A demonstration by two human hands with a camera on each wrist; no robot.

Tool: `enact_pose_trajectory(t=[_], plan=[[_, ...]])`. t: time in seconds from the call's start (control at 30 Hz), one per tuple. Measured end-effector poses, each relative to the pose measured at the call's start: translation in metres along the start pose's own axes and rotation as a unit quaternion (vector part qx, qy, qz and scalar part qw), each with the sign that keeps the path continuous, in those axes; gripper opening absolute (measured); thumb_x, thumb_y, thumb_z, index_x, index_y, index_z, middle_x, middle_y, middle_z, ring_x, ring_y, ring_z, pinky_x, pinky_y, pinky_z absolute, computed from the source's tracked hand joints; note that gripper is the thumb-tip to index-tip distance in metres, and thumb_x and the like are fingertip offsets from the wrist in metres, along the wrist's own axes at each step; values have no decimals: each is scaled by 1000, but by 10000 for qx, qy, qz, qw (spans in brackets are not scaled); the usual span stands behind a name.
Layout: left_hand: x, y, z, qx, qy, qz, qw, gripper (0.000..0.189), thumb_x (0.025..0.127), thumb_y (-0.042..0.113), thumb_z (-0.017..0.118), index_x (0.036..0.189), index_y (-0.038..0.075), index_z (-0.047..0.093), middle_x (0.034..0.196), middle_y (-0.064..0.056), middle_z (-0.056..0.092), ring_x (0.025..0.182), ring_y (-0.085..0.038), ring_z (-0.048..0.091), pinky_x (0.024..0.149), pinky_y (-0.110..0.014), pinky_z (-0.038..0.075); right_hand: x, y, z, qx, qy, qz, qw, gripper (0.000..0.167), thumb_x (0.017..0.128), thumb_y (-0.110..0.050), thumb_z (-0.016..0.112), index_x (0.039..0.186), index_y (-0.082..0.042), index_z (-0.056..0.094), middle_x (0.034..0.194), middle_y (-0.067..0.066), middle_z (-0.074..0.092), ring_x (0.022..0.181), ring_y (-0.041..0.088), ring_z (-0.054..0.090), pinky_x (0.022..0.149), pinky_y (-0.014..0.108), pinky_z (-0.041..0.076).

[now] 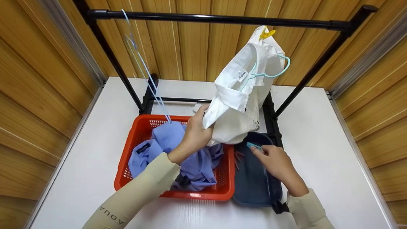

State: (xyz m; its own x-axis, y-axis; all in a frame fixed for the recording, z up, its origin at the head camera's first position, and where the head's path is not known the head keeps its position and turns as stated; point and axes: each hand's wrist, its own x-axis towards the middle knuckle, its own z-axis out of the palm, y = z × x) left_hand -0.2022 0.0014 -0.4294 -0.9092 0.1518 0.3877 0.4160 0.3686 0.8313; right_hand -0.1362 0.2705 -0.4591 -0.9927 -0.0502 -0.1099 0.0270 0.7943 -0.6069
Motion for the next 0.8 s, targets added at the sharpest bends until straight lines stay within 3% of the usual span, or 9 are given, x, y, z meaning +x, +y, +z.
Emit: enact_pose_trajectory(t=[0.57, 0.8], plan=[[-3, -7, -3, 142, -123, -1, 9998, 46, 90, -6, 69, 135, -2, 61, 120, -23, 73, 106, -41, 71, 91, -57, 55, 16, 15, 13, -975, -818, -96, 9918, 44, 102, -42, 66, 69, -15, 58, 64, -1, 50, 58, 18, 51, 54, 36, 39], [-5, -11, -4, 162, -119, 36, 9998, 44, 89, -6, 69, 132, -2, 62, 118, -23, 73, 104, -41, 71, 90, -57, 55, 22, 18, 18, -1169, -1123, -65, 9868, 46, 102, -50, 64, 76, -12, 62, 74, 4, 55, 67, 24, 55, 60, 43, 44]])
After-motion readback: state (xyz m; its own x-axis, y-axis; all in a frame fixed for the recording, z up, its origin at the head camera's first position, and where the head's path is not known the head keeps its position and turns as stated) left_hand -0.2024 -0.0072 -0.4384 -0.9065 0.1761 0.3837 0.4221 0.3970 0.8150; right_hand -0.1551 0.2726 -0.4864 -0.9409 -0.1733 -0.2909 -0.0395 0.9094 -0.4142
